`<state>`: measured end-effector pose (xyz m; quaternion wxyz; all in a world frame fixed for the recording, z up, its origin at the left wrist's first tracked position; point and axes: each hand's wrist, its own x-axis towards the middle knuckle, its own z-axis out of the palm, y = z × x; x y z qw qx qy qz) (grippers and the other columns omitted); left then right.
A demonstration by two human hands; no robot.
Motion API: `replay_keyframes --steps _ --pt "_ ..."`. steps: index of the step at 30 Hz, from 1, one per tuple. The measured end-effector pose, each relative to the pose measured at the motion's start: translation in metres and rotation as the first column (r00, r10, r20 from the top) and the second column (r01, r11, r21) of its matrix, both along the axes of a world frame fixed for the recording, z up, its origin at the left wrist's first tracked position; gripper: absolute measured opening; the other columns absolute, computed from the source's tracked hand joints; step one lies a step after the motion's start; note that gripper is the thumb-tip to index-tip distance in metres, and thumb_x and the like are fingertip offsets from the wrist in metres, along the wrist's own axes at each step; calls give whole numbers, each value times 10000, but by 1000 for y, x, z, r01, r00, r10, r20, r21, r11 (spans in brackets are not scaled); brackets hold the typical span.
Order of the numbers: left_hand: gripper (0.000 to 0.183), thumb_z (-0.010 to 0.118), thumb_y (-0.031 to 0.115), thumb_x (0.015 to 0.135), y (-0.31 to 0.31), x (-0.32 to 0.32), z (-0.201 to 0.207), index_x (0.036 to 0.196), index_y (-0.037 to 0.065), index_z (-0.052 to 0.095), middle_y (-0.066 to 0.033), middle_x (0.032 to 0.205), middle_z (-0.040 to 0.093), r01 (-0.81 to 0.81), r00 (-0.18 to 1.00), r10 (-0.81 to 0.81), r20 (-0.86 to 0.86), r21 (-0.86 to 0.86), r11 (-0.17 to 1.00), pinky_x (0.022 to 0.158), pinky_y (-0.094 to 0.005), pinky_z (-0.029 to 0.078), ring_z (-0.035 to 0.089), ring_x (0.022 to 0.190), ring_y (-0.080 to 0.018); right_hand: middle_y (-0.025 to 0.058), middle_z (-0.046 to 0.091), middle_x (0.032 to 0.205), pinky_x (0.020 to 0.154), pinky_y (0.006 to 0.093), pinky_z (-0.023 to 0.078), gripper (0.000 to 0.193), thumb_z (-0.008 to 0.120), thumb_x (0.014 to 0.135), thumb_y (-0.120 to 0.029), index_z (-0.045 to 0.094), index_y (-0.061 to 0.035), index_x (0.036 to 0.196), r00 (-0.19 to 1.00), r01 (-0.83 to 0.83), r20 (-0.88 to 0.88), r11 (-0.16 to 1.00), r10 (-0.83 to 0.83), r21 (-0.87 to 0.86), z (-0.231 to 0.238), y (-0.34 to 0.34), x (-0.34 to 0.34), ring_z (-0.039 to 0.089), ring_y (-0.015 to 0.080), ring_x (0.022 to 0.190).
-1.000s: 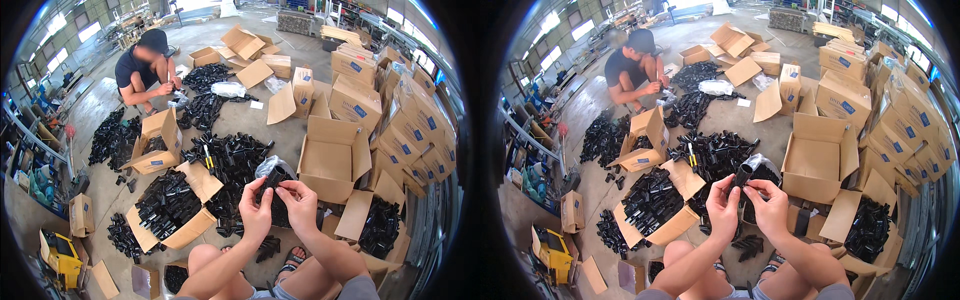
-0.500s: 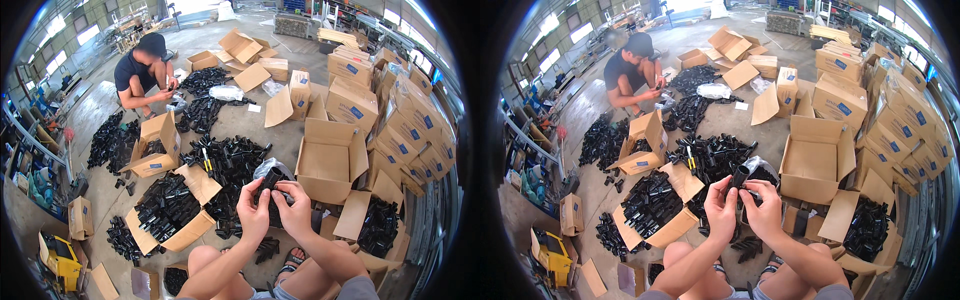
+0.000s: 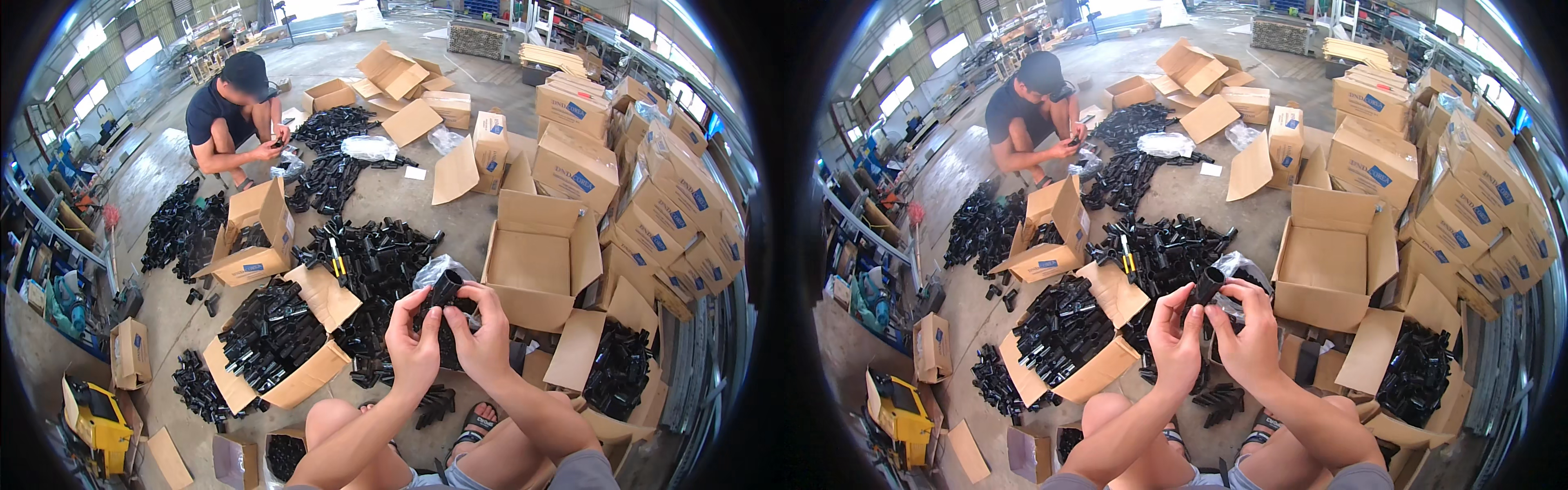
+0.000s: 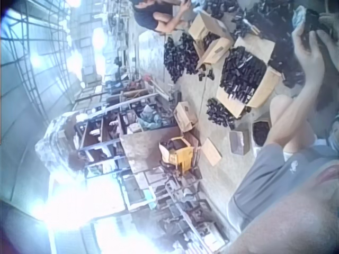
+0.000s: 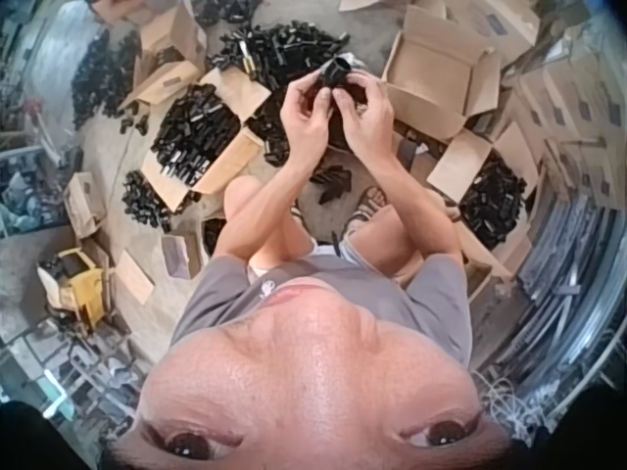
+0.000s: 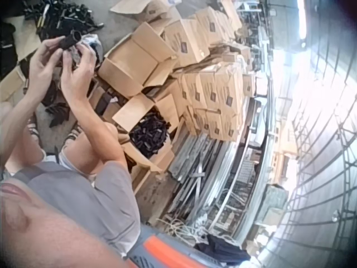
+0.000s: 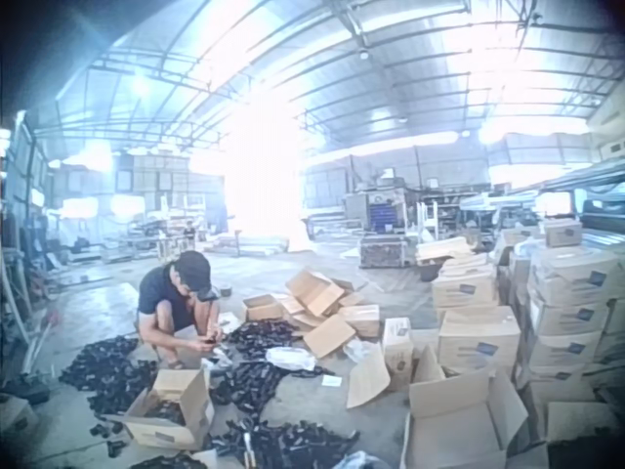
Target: The person sorts black plastic parts by taking them from a central pile on the floor and placing them into cardboard boxes.
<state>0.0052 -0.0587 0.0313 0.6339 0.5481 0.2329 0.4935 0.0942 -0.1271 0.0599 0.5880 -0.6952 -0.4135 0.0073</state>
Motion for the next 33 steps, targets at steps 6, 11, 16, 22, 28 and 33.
replay_keyframes --steps 6,11,16,22,28,33 --pt "301 644 -17 983 1 0 -3 1281 -29 604 -102 1271 639 -12 1000 13 15 -4 1000 987 -280 491 612 1145 -146 190 663 1182 985 441 475 224 695 933 -166 653 -8 1086 996 -54 61 995 59 -85 -12 -1 5 624 361 1119" --pt "313 619 -34 988 1 -1 2 1299 -38 584 -100 1255 634 11 1000 -10 11 -18 1000 1041 -309 469 600 1174 -158 189 656 1198 988 443 473 217 687 939 -160 649 -9 1089 998 -44 47 999 45 -25 -6 0 0 622 368 1117" --pt "311 625 -32 987 1 -2 2 1296 -36 588 -96 1261 634 4 1000 -4 4 -3 1000 1047 -312 466 598 1180 -162 189 656 1199 983 458 476 202 691 934 -152 651 -3 1065 996 -44 75 998 48 -55 -10 2 3 622 380 1122" --pt "315 619 -30 993 2 -2 -1 1306 -29 584 -91 1254 635 36 999 -36 -3 -37 999 1048 -308 464 595 1185 -159 195 659 1208 985 449 481 226 691 934 -158 661 0 1093 996 -58 64 996 62 -63 -7 0 5 628 378 1129" --pt "312 609 -20 1004 7 -2 1 1315 -28 579 -82 1236 636 -3 1000 4 -20 14 1000 1033 -298 469 593 1170 -142 177 692 1176 945 397 528 319 734 920 -139 650 -1 1195 992 -94 -83 995 90 -42 -2 -3 8 680 297 1093" --pt "295 636 -10 994 13 -9 -3 1287 -24 599 -89 1243 642 5 999 -2 38 -73 997 1022 -291 472 600 1167 -152 128 745 1041 791 290 577 377 783 902 -136 648 20 1218 878 -364 -384 919 285 -149 -3 -8 7 718 148 923"
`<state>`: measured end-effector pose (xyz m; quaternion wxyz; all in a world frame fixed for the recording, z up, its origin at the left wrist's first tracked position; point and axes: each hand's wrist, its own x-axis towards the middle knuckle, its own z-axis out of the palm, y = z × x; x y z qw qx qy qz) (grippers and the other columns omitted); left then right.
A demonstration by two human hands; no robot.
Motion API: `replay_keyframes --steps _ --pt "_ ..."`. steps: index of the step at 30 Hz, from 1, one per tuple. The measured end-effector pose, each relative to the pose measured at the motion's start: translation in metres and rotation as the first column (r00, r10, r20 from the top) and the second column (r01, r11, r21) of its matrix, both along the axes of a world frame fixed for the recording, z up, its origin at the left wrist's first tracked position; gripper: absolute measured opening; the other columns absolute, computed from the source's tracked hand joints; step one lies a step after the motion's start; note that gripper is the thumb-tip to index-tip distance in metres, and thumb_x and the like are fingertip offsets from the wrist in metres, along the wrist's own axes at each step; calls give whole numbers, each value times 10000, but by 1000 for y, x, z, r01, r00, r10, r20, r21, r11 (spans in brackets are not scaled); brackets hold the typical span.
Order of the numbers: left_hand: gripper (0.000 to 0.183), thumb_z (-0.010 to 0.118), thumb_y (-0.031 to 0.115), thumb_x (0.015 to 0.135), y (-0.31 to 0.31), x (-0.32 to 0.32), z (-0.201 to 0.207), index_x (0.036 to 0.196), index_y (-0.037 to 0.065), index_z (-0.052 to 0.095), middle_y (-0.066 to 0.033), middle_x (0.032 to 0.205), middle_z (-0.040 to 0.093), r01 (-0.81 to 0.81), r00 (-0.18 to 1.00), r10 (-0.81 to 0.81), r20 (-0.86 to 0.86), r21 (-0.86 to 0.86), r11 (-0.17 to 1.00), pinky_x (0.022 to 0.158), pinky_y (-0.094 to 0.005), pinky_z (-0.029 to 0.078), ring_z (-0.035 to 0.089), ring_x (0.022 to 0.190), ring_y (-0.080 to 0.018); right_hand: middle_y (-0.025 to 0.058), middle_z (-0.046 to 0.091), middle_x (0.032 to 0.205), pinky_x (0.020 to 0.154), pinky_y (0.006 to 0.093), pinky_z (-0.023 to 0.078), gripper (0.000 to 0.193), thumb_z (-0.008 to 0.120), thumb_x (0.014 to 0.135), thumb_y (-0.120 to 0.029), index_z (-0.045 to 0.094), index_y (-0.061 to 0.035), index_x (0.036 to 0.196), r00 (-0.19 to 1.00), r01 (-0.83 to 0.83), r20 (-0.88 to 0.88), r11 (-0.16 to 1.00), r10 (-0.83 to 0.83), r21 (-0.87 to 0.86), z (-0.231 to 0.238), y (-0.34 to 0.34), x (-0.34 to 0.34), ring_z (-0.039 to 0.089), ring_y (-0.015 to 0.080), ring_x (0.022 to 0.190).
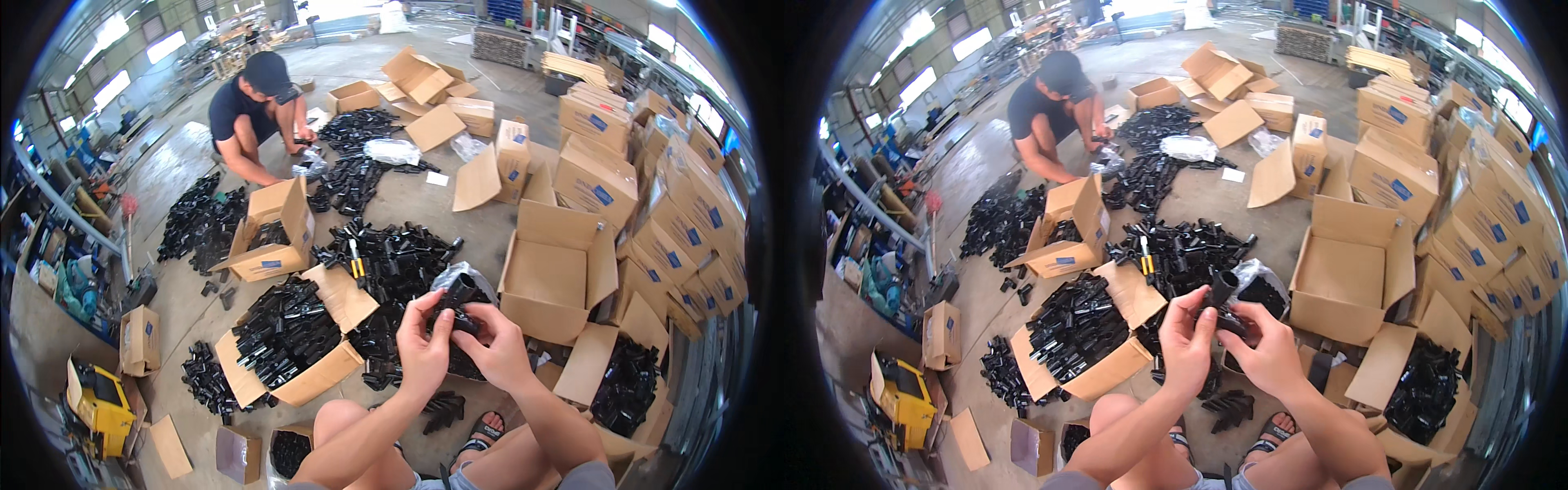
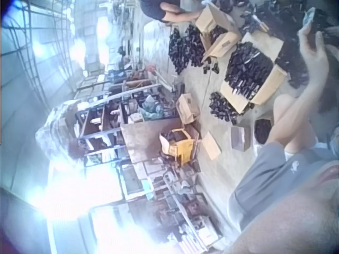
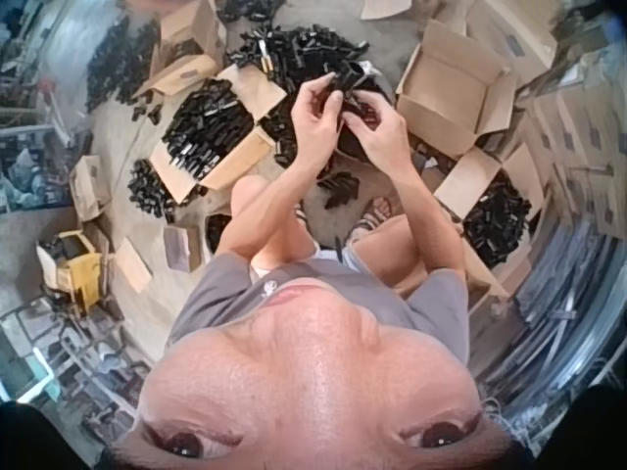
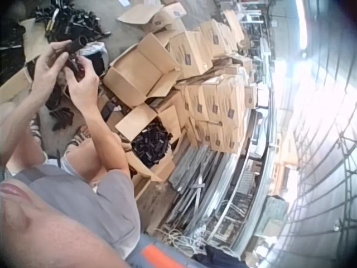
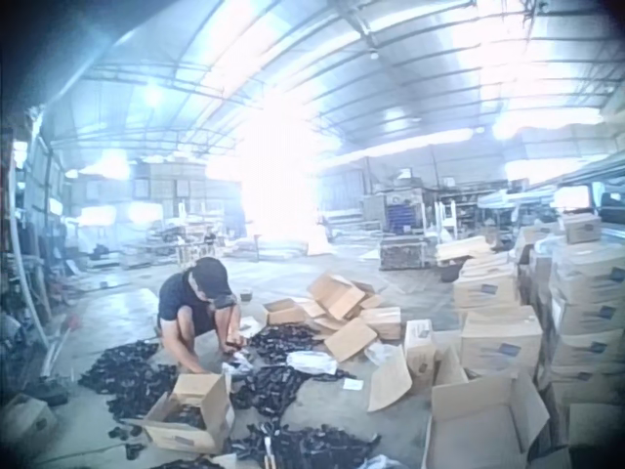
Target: The person sorts black plastic parts by taking them from a central pile on the floor and placing them into cardboard boxes.
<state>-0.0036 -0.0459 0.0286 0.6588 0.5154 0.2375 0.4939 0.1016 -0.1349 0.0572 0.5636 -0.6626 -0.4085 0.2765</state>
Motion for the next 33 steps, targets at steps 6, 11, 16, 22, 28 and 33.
replay_keyframes --steps 6,11,16,22,28,33 --pt "487 737 105 963 18 -6 15 1402 9 550 -98 1278 621 243 961 -258 -105 -133 961 918 -278 524 607 1114 -118 80 744 1024 800 256 562 344 755 893 -16 672 56 1219 986 -3 -166 1000 0 -13 -5 -14 17 690 102 916" --pt "432 804 144 919 45 -21 9 1274 -42 642 -18 1042 703 460 841 -511 -177 -265 848 836 -249 534 634 926 -69 118 767 985 794 277 562 344 783 859 -23 705 28 1190 994 -105 -29 982 101 -156 3 -23 23 707 117 893" --pt "355 780 99 932 49 -21 15 1226 -44 643 -1 1057 697 519 803 -557 -209 -211 828 819 -230 531 630 923 -54 146 757 1004 788 293 567 367 794 851 -50 704 20 1200 965 -102 215 971 149 -215 27 -29 28 726 176 897" --pt "299 729 48 959 42 -16 6 1231 -10 618 -26 1117 707 505 807 -530 -260 -162 848 897 -249 540 652 1015 -74 158 733 1037 843 331 592 377 795 856 -87 702 22 1205 964 -91 230 979 133 -185 19 -28 33 734 242 944" --pt "327 716 39 967 40 -16 6 1266 -13 594 -32 1122 702 543 785 -569 -246 -169 823 907 -257 541 653 1019 -79 170 727 1086 862 345 600 384 800 850 -71 697 34 1205 984 -129 93 971 150 -201 9 -31 39 734 237 960" --pt "393 746 25 938 43 -16 5 1305 -22 613 -12 1035 719 600 722 -600 -345 -120 791 829 -242 544 651 939 -60 141 732 1092 848 314 581 359 790 848 -36 700 39 1187 986 -140 49 959 156 -245 5 -37 45 719 180 939"
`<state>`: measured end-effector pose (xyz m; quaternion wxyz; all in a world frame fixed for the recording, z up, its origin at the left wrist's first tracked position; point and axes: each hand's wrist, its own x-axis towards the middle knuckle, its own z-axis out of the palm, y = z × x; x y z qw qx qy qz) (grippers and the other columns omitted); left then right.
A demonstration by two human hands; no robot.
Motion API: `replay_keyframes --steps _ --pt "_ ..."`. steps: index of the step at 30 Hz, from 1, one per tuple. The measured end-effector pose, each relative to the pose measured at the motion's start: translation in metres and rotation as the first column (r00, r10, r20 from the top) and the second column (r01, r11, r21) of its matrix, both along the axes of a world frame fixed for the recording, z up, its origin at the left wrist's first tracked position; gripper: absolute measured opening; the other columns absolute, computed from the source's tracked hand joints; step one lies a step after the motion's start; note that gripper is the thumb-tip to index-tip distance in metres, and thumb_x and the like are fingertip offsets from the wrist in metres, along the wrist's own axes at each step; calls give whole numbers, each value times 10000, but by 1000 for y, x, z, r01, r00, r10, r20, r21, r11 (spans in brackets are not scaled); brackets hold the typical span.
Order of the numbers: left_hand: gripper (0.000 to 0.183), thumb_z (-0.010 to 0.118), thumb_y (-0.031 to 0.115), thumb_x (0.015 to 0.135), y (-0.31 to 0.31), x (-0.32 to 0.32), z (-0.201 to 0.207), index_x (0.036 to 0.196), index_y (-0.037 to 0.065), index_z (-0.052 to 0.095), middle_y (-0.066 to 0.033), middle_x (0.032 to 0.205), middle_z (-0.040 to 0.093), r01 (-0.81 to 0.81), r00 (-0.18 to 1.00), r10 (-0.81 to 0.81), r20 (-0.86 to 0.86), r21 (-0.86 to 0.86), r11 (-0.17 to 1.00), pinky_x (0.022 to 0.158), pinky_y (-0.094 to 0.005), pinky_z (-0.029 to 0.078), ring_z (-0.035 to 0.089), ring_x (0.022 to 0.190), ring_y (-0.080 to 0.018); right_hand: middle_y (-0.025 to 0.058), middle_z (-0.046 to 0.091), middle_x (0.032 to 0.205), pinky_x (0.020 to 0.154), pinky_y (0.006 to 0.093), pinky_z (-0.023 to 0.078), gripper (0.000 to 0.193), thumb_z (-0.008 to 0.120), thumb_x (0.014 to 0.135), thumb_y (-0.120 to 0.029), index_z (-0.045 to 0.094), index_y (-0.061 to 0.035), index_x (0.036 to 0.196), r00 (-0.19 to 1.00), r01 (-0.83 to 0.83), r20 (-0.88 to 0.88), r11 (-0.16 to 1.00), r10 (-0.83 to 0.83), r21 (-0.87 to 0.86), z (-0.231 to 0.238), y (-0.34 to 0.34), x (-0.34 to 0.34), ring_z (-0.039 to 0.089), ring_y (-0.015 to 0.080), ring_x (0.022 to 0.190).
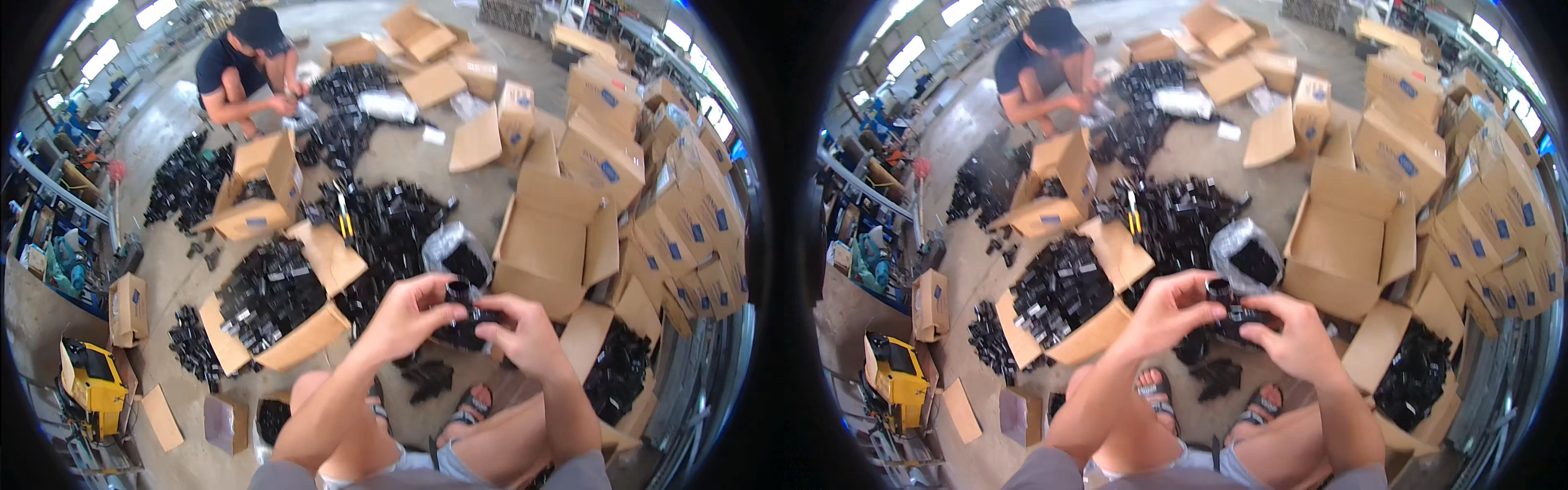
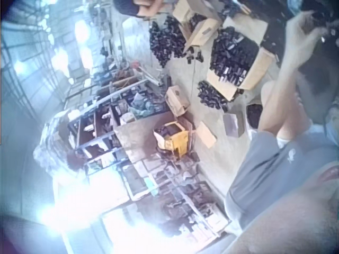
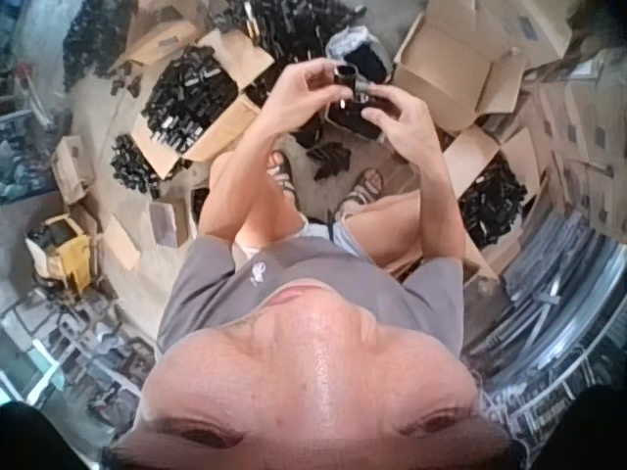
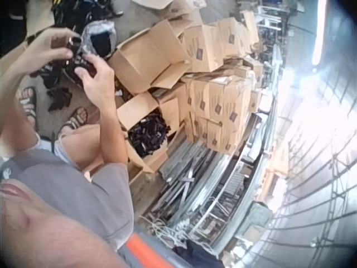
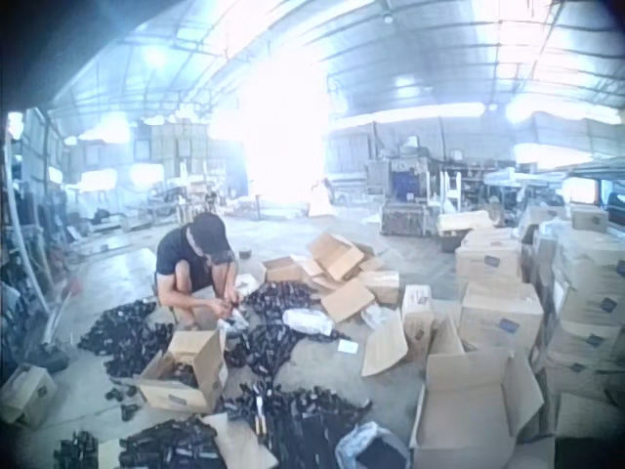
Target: The person sorts black plastic parts by taking them from a central pile on the floor and placing them into cardboard boxes.
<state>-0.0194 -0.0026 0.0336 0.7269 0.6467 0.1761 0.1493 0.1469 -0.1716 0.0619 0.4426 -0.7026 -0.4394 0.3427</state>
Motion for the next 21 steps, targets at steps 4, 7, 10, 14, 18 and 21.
replay_keyframes --steps 4,7,10,14,18,21 --pt "382 750 79 940 2 -8 -4 1299 19 632 9 1031 715 -168 986 168 7 5 986 795 -217 508 606 862 -39 68 681 1174 907 294 543 489 750 903 -16 589 22 1363 975 12 -224 994 13 110 -13 12 2 650 138 1008" --pt "327 711 102 974 17 -2 -10 1284 23 642 -50 1129 732 -429 893 426 148 -12 903 854 -264 524 658 956 -86 85 677 1139 920 297 546 397 646 1015 -108 568 4 1387 946 231 -268 960 -184 156 -38 19 29 643 139 1012" --pt "243 643 197 1040 38 -13 -15 1186 4 644 -72 1109 714 -640 721 683 114 -266 720 846 -312 569 681 907 -151 112 689 1122 871 294 559 342 570 1066 -199 595 6 1338 934 271 -215 958 -284 -89 -81 44 63 666 158 989" --pt "235 645 232 1042 52 -17 -23 1125 12 642 -72 1049 704 -648 661 750 5 -500 575 828 -324 584 682 873 -168 161 755 1037 852 373 572 297 651 980 -225 711 -7 1172 987 140 126 906 -97 -399 -189 82 111 728 221 927" --pt "266 632 263 1049 49 -4 -21 1159 21 640 -72 1079 708 -636 689 725 -31 -507 583 824 -327 575 695 888 -185 178 739 1132 939 451 550 302 674 935 -204 720 -75 1205 866 248 500 848 22 -468 -293 125 147 709 337 1075" --pt "269 635 272 1048 48 -1 -21 1166 32 652 -66 1107 710 -645 678 734 -40 -512 568 817 -324 568 694 888 -173 178 724 1179 960 477 546 306 701 910 -185 713 -119 1208 779 433 621 787 -81 -440 -332 164 132 684 363 1125"
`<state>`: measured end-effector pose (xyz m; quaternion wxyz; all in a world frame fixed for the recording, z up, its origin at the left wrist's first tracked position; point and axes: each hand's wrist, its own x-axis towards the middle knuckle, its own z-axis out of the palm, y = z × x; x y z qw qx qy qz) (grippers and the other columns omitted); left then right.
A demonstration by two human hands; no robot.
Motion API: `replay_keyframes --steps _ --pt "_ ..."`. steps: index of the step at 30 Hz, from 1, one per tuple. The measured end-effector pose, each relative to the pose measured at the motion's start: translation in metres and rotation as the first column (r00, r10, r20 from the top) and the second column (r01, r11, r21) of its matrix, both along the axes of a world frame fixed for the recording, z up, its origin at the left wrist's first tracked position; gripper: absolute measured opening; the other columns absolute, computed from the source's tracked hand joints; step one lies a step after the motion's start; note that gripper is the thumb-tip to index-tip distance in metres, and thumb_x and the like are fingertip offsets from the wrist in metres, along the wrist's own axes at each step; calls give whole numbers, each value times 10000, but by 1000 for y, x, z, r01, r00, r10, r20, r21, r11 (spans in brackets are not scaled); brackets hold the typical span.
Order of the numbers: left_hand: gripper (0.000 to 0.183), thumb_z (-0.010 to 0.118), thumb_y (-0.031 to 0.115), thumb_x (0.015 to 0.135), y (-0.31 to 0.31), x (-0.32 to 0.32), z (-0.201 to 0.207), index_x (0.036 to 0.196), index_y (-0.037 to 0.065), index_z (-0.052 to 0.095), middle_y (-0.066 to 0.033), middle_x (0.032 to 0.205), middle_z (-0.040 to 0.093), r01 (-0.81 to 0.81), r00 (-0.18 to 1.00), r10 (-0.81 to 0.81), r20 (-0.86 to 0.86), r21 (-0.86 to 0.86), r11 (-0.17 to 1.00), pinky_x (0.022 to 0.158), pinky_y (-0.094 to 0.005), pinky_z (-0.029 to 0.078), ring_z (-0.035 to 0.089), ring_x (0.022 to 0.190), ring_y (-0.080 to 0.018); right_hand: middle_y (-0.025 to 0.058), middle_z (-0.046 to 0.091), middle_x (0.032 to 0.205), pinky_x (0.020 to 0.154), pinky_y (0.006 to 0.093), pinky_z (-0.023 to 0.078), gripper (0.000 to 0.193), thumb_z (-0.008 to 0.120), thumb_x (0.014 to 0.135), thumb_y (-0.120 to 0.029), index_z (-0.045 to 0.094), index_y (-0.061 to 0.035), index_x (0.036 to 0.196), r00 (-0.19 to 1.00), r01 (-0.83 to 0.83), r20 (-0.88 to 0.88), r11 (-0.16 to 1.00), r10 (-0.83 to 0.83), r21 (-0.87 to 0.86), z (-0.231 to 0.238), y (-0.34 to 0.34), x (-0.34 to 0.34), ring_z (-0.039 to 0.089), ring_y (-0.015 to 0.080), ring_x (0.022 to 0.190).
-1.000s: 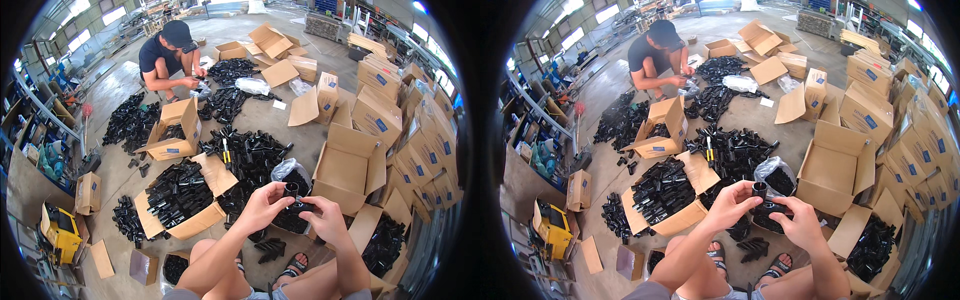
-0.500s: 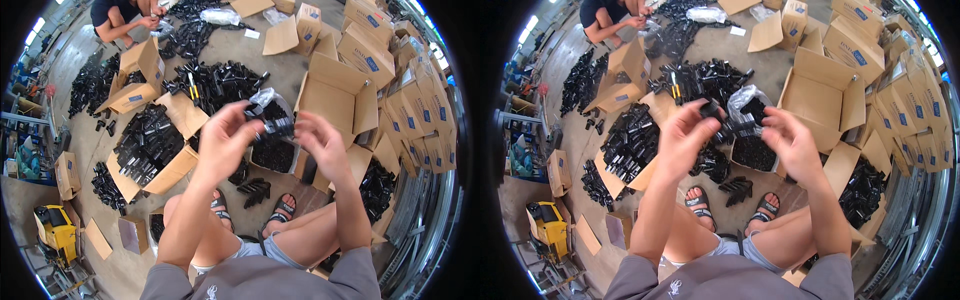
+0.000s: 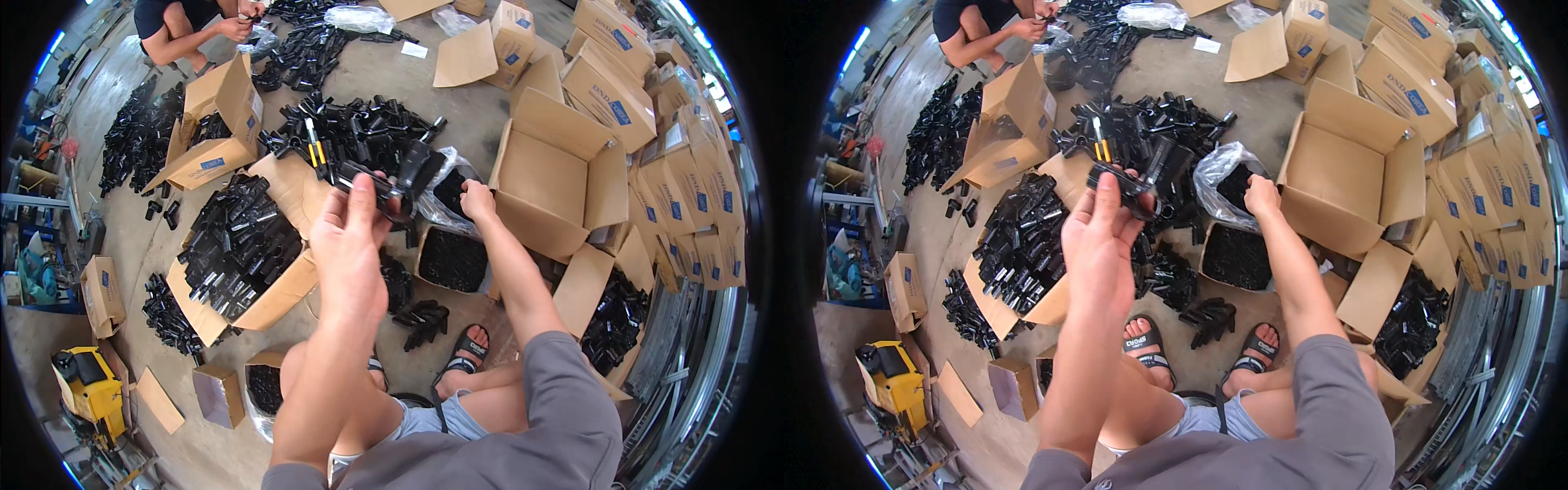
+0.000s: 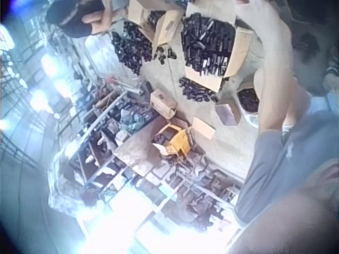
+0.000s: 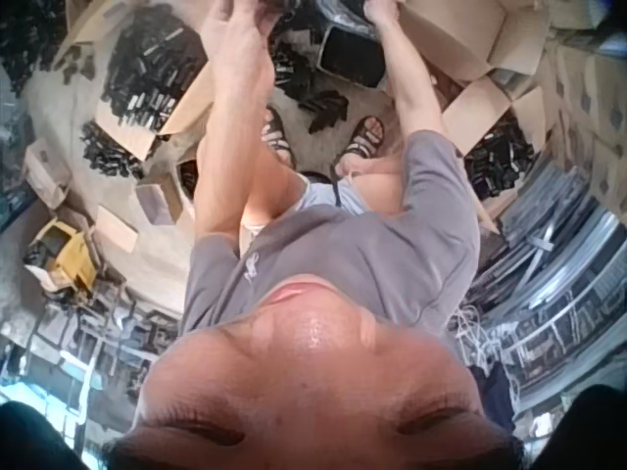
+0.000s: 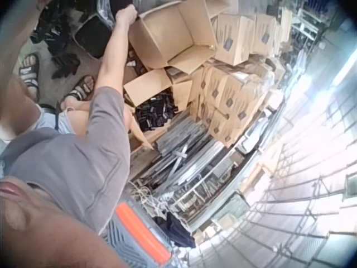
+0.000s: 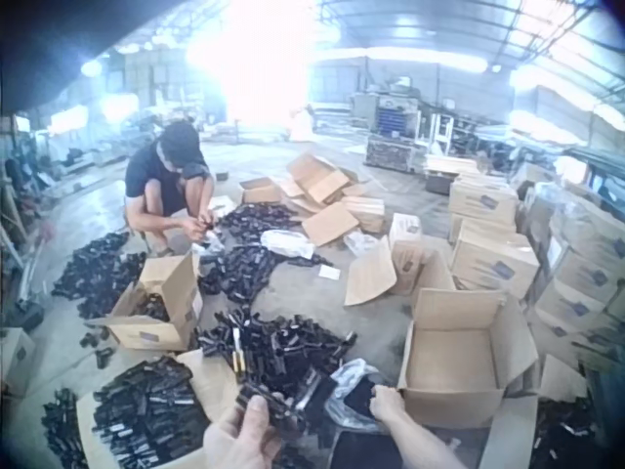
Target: The person sorts black plastic parts by taking them from a central pile on the floor and placing them into cardboard boxes.
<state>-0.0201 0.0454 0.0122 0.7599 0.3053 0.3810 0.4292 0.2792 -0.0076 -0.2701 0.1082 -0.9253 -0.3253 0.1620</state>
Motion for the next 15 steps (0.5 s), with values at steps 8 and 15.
replay_keyframes --steps 8,15 --pt "216 681 222 1024 7 7 2 1117 27 667 -30 1039 709 1 999 3 39 -88 996 820 -270 542 644 866 -101 183 685 1130 889 503 574 213 696 900 -101 676 -57 1107 985 -24 172 999 20 21 -61 12 -4 668 379 1097" --pt "283 646 264 1043 6 6 3 1200 29 644 -72 1130 701 42 999 -42 -2 -70 997 821 -304 571 681 894 -155 149 683 1101 837 444 602 187 592 927 -94 693 -72 1083 854 -360 302 901 423 -243 -62 8 11 677 329 1040"
